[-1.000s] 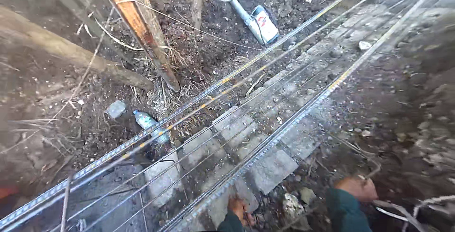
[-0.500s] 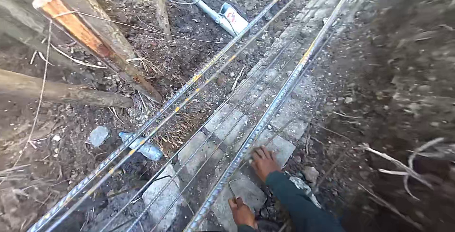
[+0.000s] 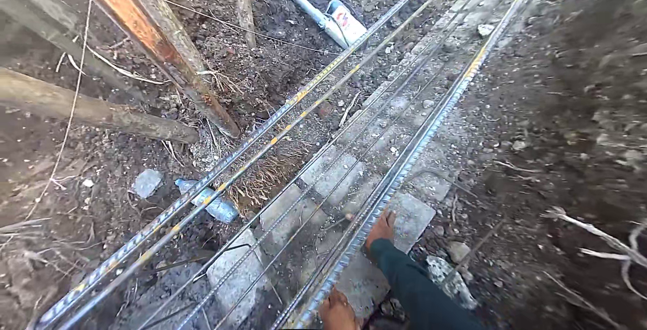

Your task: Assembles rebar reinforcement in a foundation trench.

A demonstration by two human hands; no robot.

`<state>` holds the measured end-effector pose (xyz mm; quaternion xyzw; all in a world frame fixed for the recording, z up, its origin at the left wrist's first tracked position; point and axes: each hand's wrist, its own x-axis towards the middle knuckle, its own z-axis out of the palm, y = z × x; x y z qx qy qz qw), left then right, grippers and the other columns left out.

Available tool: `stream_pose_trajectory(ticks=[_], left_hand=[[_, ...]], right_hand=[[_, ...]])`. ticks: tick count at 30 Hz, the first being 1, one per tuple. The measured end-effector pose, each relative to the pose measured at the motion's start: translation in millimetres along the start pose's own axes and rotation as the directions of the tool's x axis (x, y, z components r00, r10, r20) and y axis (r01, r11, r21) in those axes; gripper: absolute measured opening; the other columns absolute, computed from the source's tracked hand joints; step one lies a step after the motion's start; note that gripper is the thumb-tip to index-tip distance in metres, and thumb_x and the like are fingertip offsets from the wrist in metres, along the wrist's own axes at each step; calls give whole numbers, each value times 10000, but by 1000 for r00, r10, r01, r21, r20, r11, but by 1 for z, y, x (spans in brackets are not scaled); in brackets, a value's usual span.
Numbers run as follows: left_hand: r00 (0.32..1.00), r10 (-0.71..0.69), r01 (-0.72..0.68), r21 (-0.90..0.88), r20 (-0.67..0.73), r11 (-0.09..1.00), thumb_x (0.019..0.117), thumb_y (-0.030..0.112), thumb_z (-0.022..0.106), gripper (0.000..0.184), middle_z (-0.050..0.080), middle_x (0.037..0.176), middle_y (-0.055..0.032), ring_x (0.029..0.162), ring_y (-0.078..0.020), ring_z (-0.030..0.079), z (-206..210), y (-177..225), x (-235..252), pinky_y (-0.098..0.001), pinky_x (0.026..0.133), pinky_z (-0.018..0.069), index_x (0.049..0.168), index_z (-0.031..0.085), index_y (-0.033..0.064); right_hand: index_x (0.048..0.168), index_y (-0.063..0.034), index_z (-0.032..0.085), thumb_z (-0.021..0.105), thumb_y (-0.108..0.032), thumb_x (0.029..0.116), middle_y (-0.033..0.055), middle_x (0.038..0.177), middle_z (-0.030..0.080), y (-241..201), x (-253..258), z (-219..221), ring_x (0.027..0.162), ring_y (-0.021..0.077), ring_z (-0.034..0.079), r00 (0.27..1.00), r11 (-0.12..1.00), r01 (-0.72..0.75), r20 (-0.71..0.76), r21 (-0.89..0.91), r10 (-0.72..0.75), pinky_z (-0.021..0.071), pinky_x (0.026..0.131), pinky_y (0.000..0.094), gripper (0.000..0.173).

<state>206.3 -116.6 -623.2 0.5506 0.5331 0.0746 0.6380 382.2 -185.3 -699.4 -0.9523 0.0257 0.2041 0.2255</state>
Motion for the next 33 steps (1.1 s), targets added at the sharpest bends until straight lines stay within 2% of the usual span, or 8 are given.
stream_pose_trajectory(ticks=[4,8,13,21,25,29,31,33], left_hand=[[985,123,-102,166,-121,981,1089,137,447,262,517,791,-112,658,-180,487,1,6,16,-387,646,468,1185,557,-81],[968,223,-190,245,-117,951,1083,114,454,314,613,956,-242,828,-270,585,-2,3,35,-450,813,511,1258,533,-134],[966,237,-170,445,-99,879,1106,191,451,341,645,966,-288,841,-375,627,-14,23,82,-553,782,516,1216,592,-100],[1000,21,-29,483,21,875,1124,231,407,304,524,776,-149,551,-238,474,-18,21,100,-429,527,449,1215,565,-13],[991,-83,19,494,108,869,1116,194,423,280,495,696,-89,481,-174,451,-19,23,103,-347,468,441,1205,576,-22],[994,-82,-12,823,71,568,1098,250,454,348,710,1131,-213,992,-330,704,1,52,96,-510,890,546,1260,662,23],[998,-44,-8,866,35,500,1100,268,437,374,683,1275,-211,1205,-356,652,11,61,91,-537,1029,488,1306,652,41],[1000,16,-24,878,19,478,1102,286,420,389,691,1260,-208,1207,-368,653,14,61,92,-549,1017,502,1347,624,63]], right_hand=[[1622,23,197,568,-584,968,247,1708,82,-3,-14,-31,1595,398,15,982,998,49,186,-34,-41,-20,1263,624,966],[1551,-8,416,625,-407,982,224,1690,214,50,-20,-71,1582,432,85,970,988,94,237,-122,-63,71,1225,715,726],[1561,-5,387,692,-329,933,339,1619,278,133,-31,-89,1502,573,213,883,952,-245,-364,184,298,192,1138,799,769],[1469,-12,508,687,-167,936,392,1528,356,148,11,-119,1268,587,525,876,900,-396,-220,182,430,465,1003,705,583],[1304,82,598,599,-142,1003,354,1299,602,160,25,-169,1181,469,627,864,823,-431,-94,371,495,483,1000,647,374],[1060,-71,553,454,-339,1078,1,664,440,154,23,-185,467,99,415,805,439,-434,120,786,581,428,463,275,287],[1033,-58,631,500,-432,1073,-22,637,448,162,28,-174,461,74,389,804,481,-405,53,778,592,406,458,262,398],[1170,44,674,579,-386,1055,184,997,648,171,28,-159,817,241,570,805,584,-372,-63,721,590,477,769,464,455]])
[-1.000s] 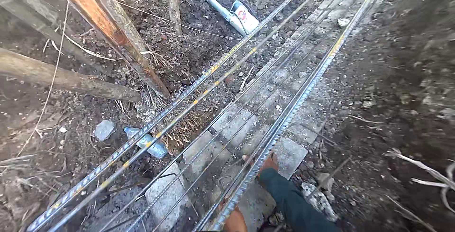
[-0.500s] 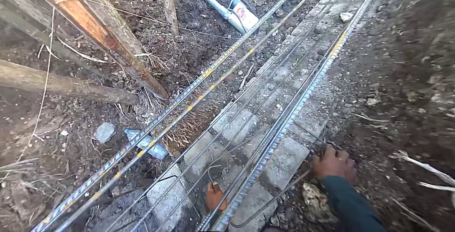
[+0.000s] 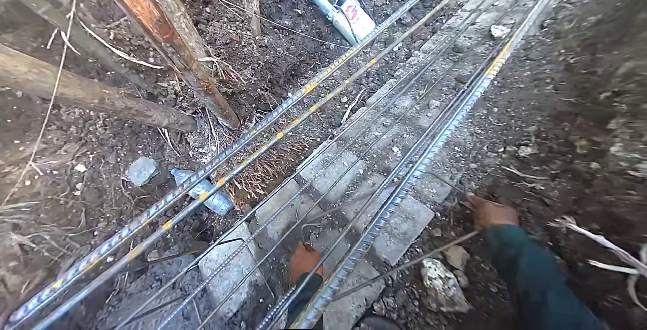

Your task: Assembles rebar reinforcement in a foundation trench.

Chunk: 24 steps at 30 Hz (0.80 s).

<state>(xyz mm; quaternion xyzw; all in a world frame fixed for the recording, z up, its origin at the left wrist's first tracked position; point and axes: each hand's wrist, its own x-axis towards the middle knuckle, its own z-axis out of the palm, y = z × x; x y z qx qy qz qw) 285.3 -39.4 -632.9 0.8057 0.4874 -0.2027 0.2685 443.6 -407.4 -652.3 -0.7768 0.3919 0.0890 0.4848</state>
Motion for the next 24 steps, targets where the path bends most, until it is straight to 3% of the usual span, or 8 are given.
stream_pose_trajectory(ticks=[2,4,7,16,19,22,24], left_hand=[[998,1,-1,-4,-60,1000,1106,317,403,412,705,1231,-199,1184,-362,668,3,0,6,-551,997,517,1381,602,84],[997,-18,19,17,-75,1000,1106,335,391,421,710,1234,-181,1184,-345,672,7,0,11,-547,990,522,1391,598,105],[996,-35,40,45,-88,998,1103,347,390,415,717,1226,-158,1173,-329,680,10,1,14,-543,967,536,1388,597,128],[982,-94,87,-55,-162,995,1106,379,387,431,728,1177,-176,1144,-351,687,13,7,27,-577,947,532,1279,663,99],[970,-95,70,-117,-226,991,1111,386,367,462,726,1174,-195,1139,-372,685,16,6,35,-593,950,526,1308,658,86],[951,-67,15,-172,-303,985,1107,376,376,473,720,1176,-224,1137,-402,682,9,-3,50,-614,968,512,1338,650,66],[957,-86,26,-213,-277,977,1113,358,377,470,701,1226,-234,1191,-411,652,-9,-3,52,-619,1012,483,1351,642,52]], right_hand=[[1202,77,679,621,-381,1032,311,1241,644,15,3,7,1163,421,606,994,997,82,-65,-14,-83,421,1022,624,492],[1176,71,691,636,-401,1018,322,1272,635,26,2,14,1246,453,578,987,994,105,-121,-38,-109,389,1074,643,500],[1145,59,704,641,-420,1010,314,1262,644,29,6,19,1246,448,583,979,992,93,-172,-80,-106,396,1073,638,501],[1164,50,704,618,-410,1026,331,1262,638,-28,4,45,1252,481,572,979,986,133,-142,-101,-147,396,1063,662,488],[1128,54,707,614,-412,1030,330,1251,641,-34,18,62,1251,485,569,978,983,161,-120,-90,-171,390,1066,664,485],[1169,67,687,582,-392,1047,336,1257,637,-39,17,86,1252,479,575,980,980,178,-71,-85,-184,392,1074,655,487],[1211,69,668,538,-393,1067,335,1292,628,-47,16,104,1284,467,569,982,976,178,-39,-123,-184,390,1098,630,501]])
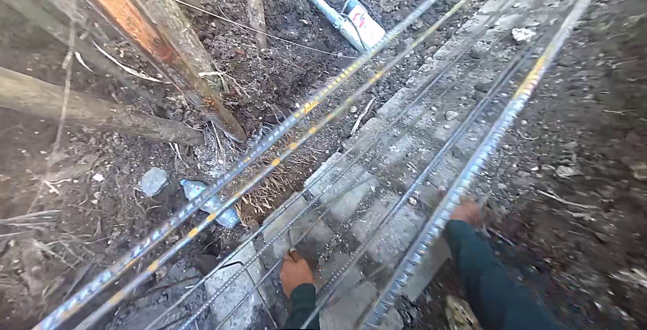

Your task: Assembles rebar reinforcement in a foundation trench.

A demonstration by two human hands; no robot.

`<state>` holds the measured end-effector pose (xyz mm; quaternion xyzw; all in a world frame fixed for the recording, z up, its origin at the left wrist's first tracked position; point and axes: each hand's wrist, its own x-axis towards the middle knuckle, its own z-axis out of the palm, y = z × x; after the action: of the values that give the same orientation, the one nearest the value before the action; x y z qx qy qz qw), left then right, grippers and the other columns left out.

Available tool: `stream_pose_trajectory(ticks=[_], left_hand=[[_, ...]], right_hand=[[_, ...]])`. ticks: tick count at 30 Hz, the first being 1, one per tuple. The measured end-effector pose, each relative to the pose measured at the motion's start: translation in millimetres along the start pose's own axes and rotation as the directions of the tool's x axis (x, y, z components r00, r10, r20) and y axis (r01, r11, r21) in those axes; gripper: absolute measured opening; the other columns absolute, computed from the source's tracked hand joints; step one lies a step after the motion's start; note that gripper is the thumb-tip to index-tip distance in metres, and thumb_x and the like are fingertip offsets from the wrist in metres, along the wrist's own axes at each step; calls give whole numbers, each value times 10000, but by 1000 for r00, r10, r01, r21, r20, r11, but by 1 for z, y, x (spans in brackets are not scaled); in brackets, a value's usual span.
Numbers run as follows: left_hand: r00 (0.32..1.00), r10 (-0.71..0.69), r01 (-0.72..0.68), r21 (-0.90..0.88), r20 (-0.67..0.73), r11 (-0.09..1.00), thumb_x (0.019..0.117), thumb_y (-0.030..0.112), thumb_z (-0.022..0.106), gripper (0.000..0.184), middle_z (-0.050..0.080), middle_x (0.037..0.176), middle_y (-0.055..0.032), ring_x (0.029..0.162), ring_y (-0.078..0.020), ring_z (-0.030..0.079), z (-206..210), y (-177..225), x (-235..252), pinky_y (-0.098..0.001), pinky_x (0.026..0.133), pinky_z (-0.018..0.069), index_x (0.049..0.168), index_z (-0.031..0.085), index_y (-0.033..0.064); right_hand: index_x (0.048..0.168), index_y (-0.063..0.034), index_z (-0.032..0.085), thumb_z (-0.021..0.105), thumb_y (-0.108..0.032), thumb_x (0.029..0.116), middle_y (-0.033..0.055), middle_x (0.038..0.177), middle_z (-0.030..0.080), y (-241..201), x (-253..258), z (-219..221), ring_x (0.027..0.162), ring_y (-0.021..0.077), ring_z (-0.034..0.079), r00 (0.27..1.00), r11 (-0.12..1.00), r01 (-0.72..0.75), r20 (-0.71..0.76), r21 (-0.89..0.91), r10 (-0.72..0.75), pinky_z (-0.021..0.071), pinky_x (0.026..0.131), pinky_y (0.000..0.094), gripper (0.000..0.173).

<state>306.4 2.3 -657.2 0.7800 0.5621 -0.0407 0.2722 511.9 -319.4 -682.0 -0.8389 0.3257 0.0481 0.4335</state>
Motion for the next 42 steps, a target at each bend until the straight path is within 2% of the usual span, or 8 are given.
stream_pose_trajectory(ticks=[4,10,18,30,33,37,39,42], left_hand=[[999,-15,13,-56,-30,998,1106,302,419,428,719,1138,-257,1138,-420,672,-8,-2,2,-606,991,496,1206,706,0],[998,32,-41,-148,-63,988,1102,275,430,413,729,1043,-269,1062,-433,694,-10,-6,0,-613,960,503,1180,703,-25],[998,-25,9,-246,-63,969,1096,288,453,415,729,1075,-252,1100,-413,677,-32,-13,25,-604,994,478,1116,738,-13],[985,-25,-38,-349,-173,936,1071,265,530,366,735,979,-252,1000,-420,698,-24,-17,37,-622,951,488,1055,751,-27],[985,-11,-45,-320,-171,947,1074,276,514,380,738,992,-254,1012,-432,699,-27,-15,33,-634,951,493,1098,747,-23],[980,-14,-48,-304,-198,951,1068,286,510,383,744,962,-240,973,-420,714,-21,-20,31,-636,916,512,1085,752,-11],[984,-24,-32,-301,-179,953,1071,289,508,384,747,972,-233,979,-409,716,-22,-20,28,-625,923,513,1088,755,-4],[977,-22,-43,-300,-211,953,1057,270,524,377,744,932,-241,946,-418,718,-23,-21,28,-632,899,517,1029,762,-21]], right_hand=[[1210,35,685,461,-417,1065,293,1266,663,31,42,44,1251,439,607,997,999,39,-60,-30,-41,430,1070,642,525],[1288,61,633,381,-362,1102,334,1317,621,45,38,34,1284,484,578,991,961,133,44,-243,-126,420,1075,665,526],[1376,10,610,525,-283,1067,306,1365,609,5,-26,14,1315,465,561,929,910,293,313,-293,-198,389,1126,644,434],[1364,116,549,577,-49,1020,327,1345,588,8,-91,43,1246,406,585,946,983,55,304,178,-108,447,1072,542,383],[1412,89,537,597,-98,1017,305,1442,544,4,-108,21,1367,403,519,907,970,239,349,37,-237,391,1160,528,441],[1278,69,656,580,-145,1005,318,1355,598,-39,-140,30,1305,477,552,682,712,701,266,25,-681,418,1127,603,354],[1228,21,704,539,-189,1032,248,1271,675,-71,-158,67,1251,415,614,547,606,795,450,-16,-706,447,1115,571,331],[1318,-62,686,483,-288,1059,151,1403,639,-116,-193,136,1414,331,503,335,380,919,710,-103,-619,286,1236,543,398]])
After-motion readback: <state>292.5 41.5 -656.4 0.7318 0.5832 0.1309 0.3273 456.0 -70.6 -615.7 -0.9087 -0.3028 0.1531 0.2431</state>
